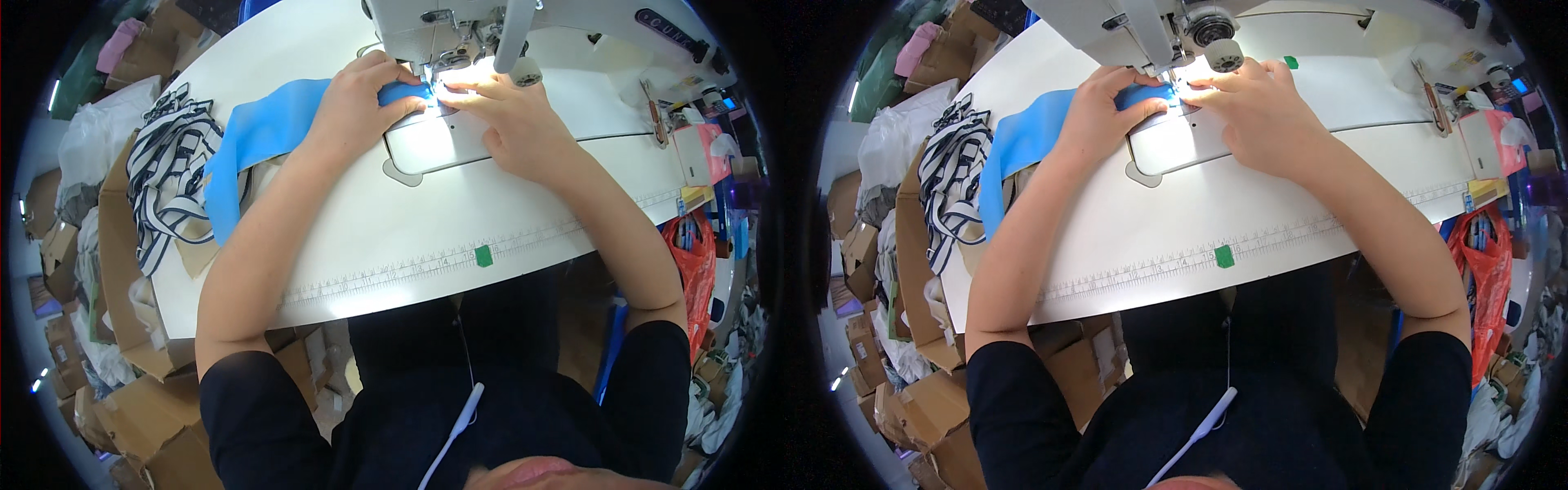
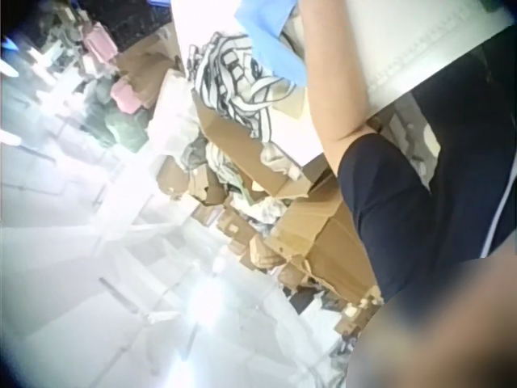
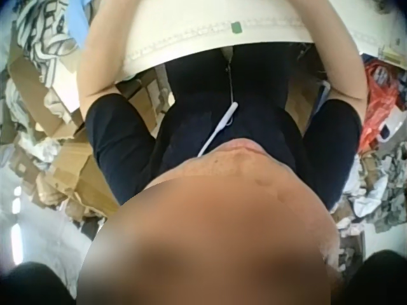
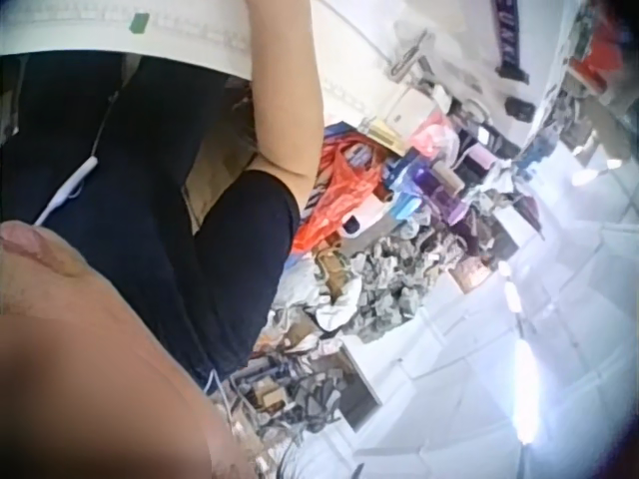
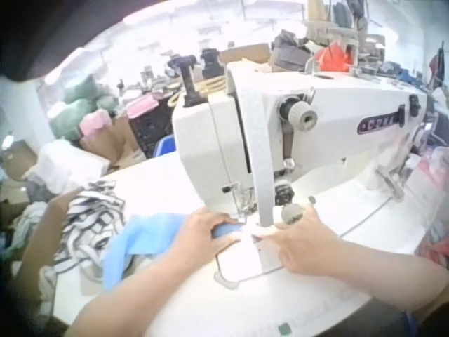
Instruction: Sewing and assembling various fabric components and straps using an industrial sewing machine.
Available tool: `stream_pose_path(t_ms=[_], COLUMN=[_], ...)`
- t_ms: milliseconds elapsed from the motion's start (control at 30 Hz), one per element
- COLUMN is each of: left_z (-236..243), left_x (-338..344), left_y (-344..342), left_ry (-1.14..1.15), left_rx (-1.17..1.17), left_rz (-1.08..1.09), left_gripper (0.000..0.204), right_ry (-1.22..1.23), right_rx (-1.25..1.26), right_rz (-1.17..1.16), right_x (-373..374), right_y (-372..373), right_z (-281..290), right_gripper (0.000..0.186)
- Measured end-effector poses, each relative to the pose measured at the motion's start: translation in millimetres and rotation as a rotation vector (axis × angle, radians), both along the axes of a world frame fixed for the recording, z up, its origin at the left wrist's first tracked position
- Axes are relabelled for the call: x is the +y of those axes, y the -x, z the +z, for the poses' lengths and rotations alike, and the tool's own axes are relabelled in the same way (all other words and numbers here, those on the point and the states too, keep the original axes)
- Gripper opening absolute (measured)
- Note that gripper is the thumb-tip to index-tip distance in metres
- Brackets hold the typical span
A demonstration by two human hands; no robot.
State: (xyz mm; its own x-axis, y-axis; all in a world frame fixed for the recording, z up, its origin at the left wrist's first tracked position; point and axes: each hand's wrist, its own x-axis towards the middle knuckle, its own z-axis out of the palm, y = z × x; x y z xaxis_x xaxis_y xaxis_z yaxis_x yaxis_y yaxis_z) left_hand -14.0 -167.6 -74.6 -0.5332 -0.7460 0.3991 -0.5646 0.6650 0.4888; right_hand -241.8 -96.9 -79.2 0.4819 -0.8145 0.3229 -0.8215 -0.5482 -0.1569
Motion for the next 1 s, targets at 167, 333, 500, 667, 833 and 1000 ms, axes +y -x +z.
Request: stream_pose_path(t_ms=[167,333,500,667,833,1000], left_z=[0.4,-1.1,2.9,5.5,9.4,34.4], left_x=[-7.7,-5.7,-2.7,-0.3,-6.8,0.0], left_y=[-2.1,2.3,3.8,1.5,-2.6,-38.6], left_ry=[0.056,0.039,0.063,-0.052,0.011,-0.141], left_rx=[-0.031,-0.029,-0.06,-0.029,-0.022,-0.326], left_rz=[0.017,0.083,0.071,0.068,0.151,0.361], left_gripper=[0.029,0.031,0.031,0.029,0.036,0.055], right_ry=[0.026,0.071,0.068,0.027,-0.009,0.084], right_rx=[0.064,-0.021,-0.101,-0.149,-0.305,-0.25], right_rz=[-0.024,-0.025,-0.006,-0.029,-0.101,-0.088], right_x=[1.8,-0.5,-1.2,-2.3,-10.6,-10.8], right_y=[-3.9,2.1,4.5,9.0,14.5,13.7], right_z=[2.1,-7.8,-5.9,-1.9,-2.9,-3.2], right_gripper=[0.053,0.047,0.041,0.035,0.022,0.012])
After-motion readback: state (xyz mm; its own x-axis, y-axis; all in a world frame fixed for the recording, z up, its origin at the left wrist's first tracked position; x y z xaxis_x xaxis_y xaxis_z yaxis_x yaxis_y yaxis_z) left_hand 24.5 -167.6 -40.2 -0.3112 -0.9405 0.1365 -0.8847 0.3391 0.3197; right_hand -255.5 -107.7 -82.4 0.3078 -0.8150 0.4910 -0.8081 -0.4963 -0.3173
